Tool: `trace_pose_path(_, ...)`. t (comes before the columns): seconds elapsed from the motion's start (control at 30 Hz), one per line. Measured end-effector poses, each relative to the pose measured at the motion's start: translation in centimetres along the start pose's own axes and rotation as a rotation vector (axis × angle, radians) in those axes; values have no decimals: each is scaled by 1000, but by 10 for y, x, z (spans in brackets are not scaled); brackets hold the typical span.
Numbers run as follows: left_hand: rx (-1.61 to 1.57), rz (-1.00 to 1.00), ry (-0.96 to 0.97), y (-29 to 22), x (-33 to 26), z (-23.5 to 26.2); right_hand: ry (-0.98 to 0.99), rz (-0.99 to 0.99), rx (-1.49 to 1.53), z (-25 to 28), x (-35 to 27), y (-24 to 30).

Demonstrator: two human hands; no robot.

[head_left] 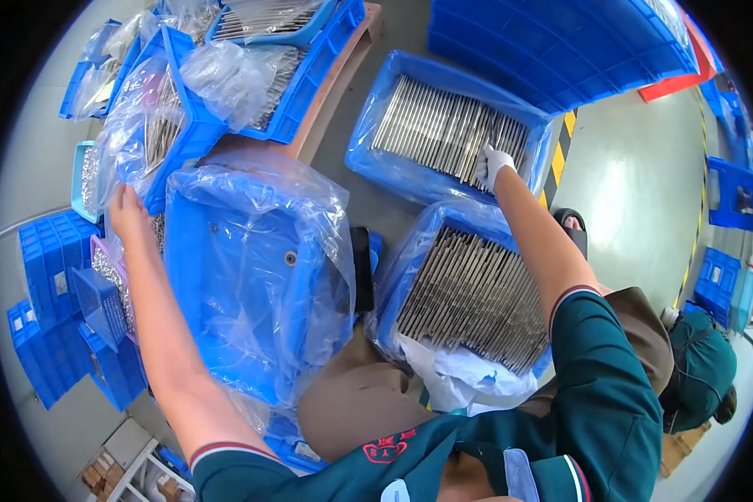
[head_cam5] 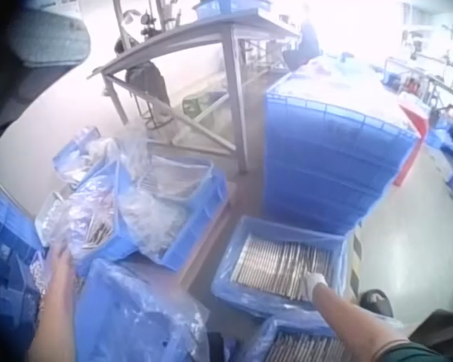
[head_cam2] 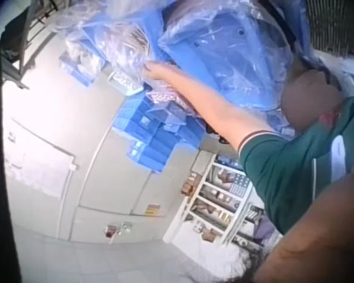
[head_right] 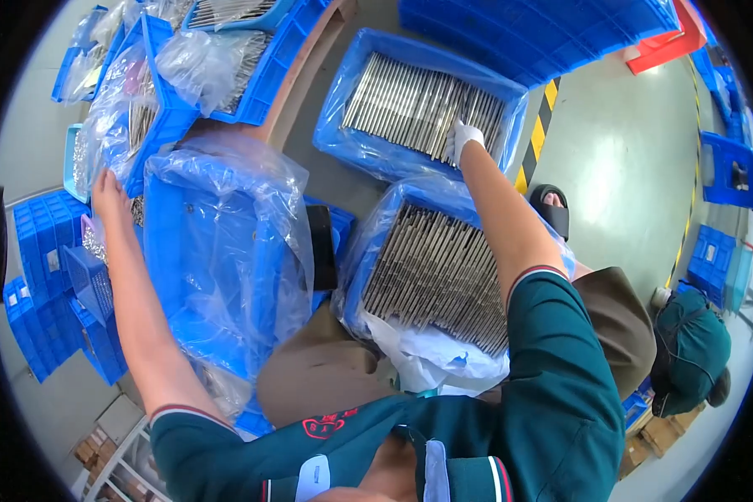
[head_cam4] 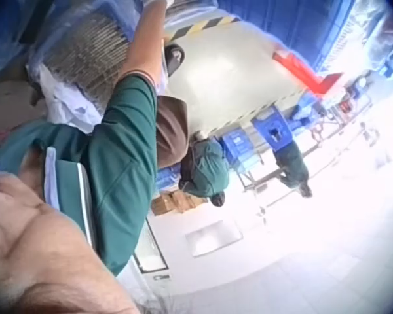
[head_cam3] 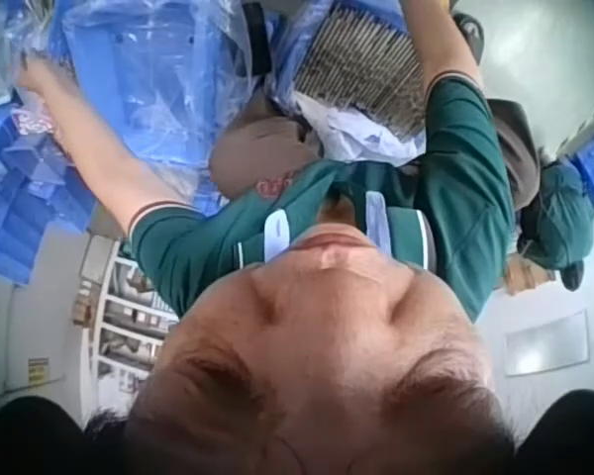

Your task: The recorder is sorting and inspecting thin metal rods into plastic bins.

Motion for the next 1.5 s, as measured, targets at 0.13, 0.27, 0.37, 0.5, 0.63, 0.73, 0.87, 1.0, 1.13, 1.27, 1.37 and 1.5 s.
trace_pose_path(0.13, -126, 155, 251, -19, -138, -26, -357, 357, -495, 99, 71, 90)
trace_pose_path(0.27, -16, 149, 137, -44, -218, 98, -376, 710, -1459, -34, -21, 30)
trace_pose_path(0.37, -132, 243, 252, -68, -273, 108, -371, 863, -1389, -19, -74, 63)
trace_pose_path(0.5, -310, 468, 408, -80, -330, 93, -397, 937, -1260, 28, -131, 81)
trace_pose_path(0.63, -480, 490, 570, -101, -381, 71, -253, 1109, -1231, 54, -208, 77)
trace_pose_path(0.73, -617, 516, 786, -122, -427, 47, -177, 1225, -1141, 75, -253, 67)
trace_pose_path(0.87, -615, 582, 818, -161, -482, 31, -149, 1134, -1115, 102, -274, 33)
trace_pose_path(1.0, -681, 604, 1008, -162, -518, -5, -55, 947, -1358, 172, -193, 2)
trace_pose_path(1.13, -405, 678, 773, -71, -478, 30, 221, 1279, -2378, 130, -240, -139)
trace_pose_path(1.27, -511, 671, 808, -91, -486, 1, -94, 812, -1418, 182, -232, -127)
trace_pose_path(1.37, -545, 642, 794, -98, -477, 5, -355, 760, -1262, 169, -268, -127)
trace_pose_path(1.5, -639, 647, 819, -110, -481, 4, -511, 783, -1205, 152, -291, -124)
Point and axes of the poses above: each hand's wrist, its own x-axis towards the middle knuckle, its own z-axis out of the back of the hand, y = z × x, the point moved 8 cm from there along x, towards the middle knuckle, and after that the axes turned 11 degrees about -y, right-handed, at the moved point
